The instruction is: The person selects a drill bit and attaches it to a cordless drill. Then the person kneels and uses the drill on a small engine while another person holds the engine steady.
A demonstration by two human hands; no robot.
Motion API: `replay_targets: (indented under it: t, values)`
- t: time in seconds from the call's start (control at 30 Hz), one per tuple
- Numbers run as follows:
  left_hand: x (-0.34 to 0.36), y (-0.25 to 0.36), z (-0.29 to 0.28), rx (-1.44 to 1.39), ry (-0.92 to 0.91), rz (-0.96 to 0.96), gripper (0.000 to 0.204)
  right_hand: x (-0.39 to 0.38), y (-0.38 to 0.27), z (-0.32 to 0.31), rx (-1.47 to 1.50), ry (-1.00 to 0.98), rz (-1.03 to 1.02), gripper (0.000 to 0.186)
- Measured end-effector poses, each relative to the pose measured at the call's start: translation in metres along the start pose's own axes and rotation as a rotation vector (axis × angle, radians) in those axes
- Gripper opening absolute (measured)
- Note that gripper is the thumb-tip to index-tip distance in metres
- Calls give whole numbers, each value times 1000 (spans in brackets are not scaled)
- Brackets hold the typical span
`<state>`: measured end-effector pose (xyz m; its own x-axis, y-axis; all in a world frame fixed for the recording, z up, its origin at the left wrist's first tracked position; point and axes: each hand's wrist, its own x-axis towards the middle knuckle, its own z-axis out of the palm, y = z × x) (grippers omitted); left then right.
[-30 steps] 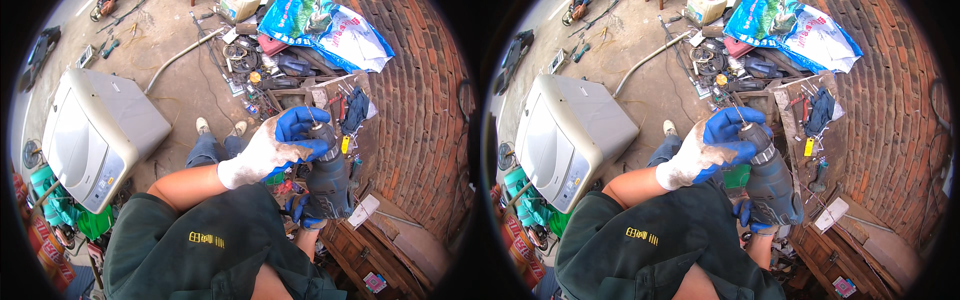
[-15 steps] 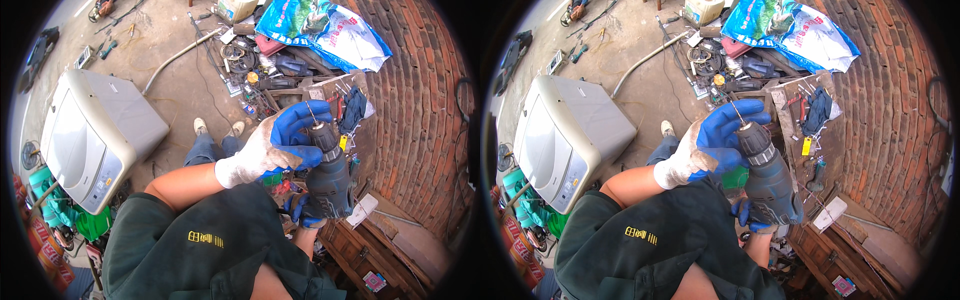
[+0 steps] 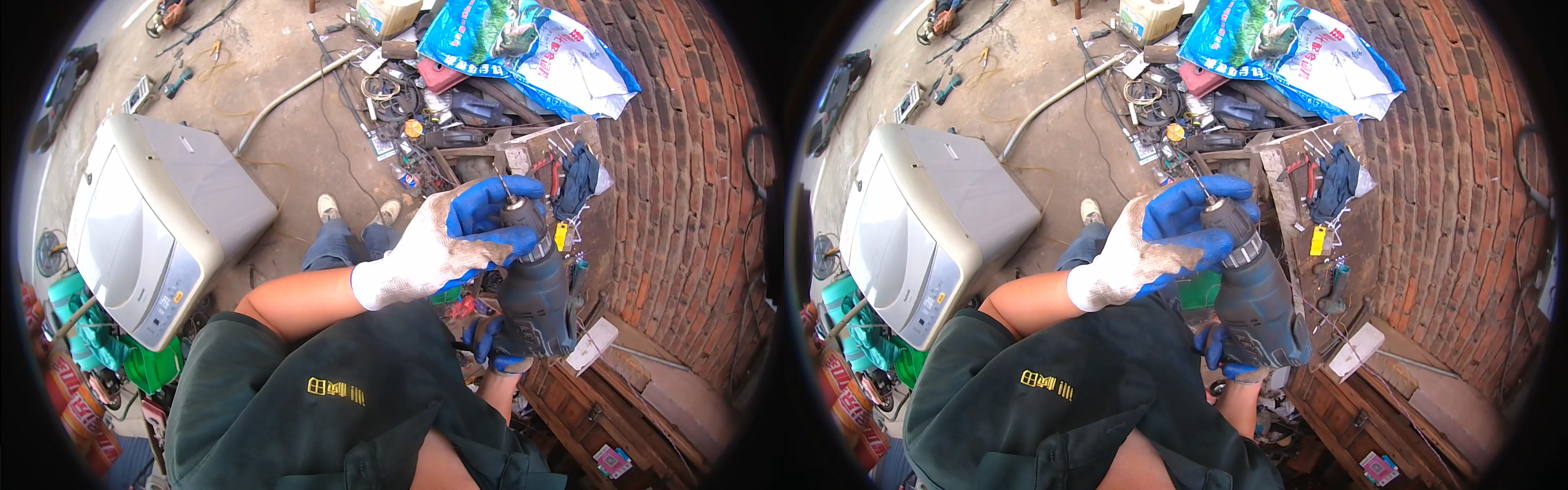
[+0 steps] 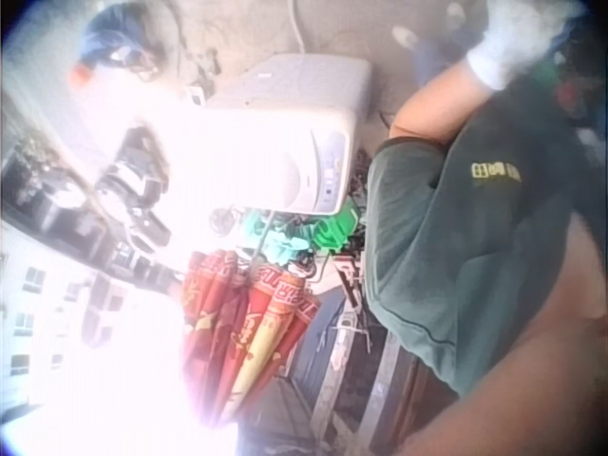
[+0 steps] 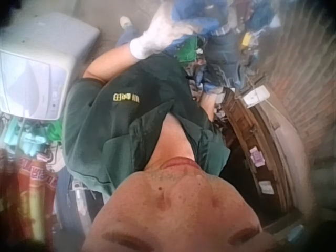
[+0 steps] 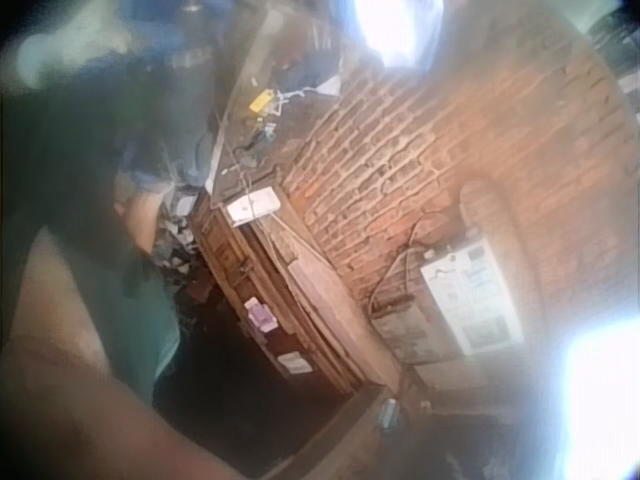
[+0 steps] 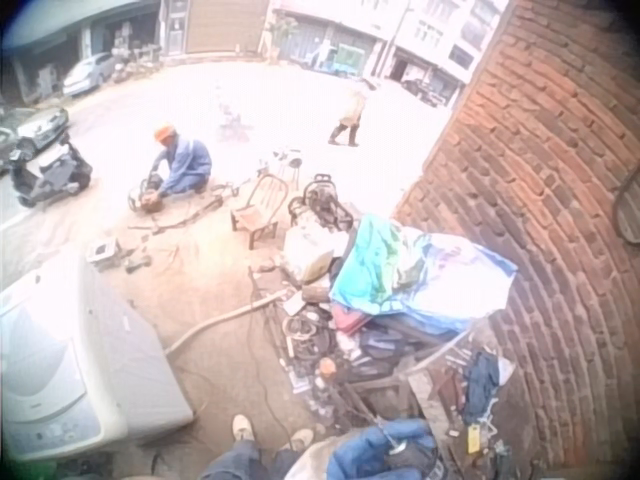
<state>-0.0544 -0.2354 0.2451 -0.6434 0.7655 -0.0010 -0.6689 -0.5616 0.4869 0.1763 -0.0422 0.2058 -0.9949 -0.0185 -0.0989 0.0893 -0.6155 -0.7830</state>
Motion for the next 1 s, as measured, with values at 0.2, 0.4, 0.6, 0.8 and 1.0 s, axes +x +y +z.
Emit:
replay_targets:
  t: [0.2,0.4,0.6,0.8,1.0]
  values:
    - [3,7,0,8,-91,-2,82,7,7,-21,-15,-137,-24,82]
    - [8,13,-5,22,-163,91,96,29,7,-2,-289,12,2,43]
    - [7,30,4,21,-121,113,88,60,10,7,-185,-9,-21,49]
    - [4,41,18,124,148,57,62,61,4,12,-169,184,298,38]
    - [3,48,15,171,45,101,70,68,-3,7,186,213,507,43]
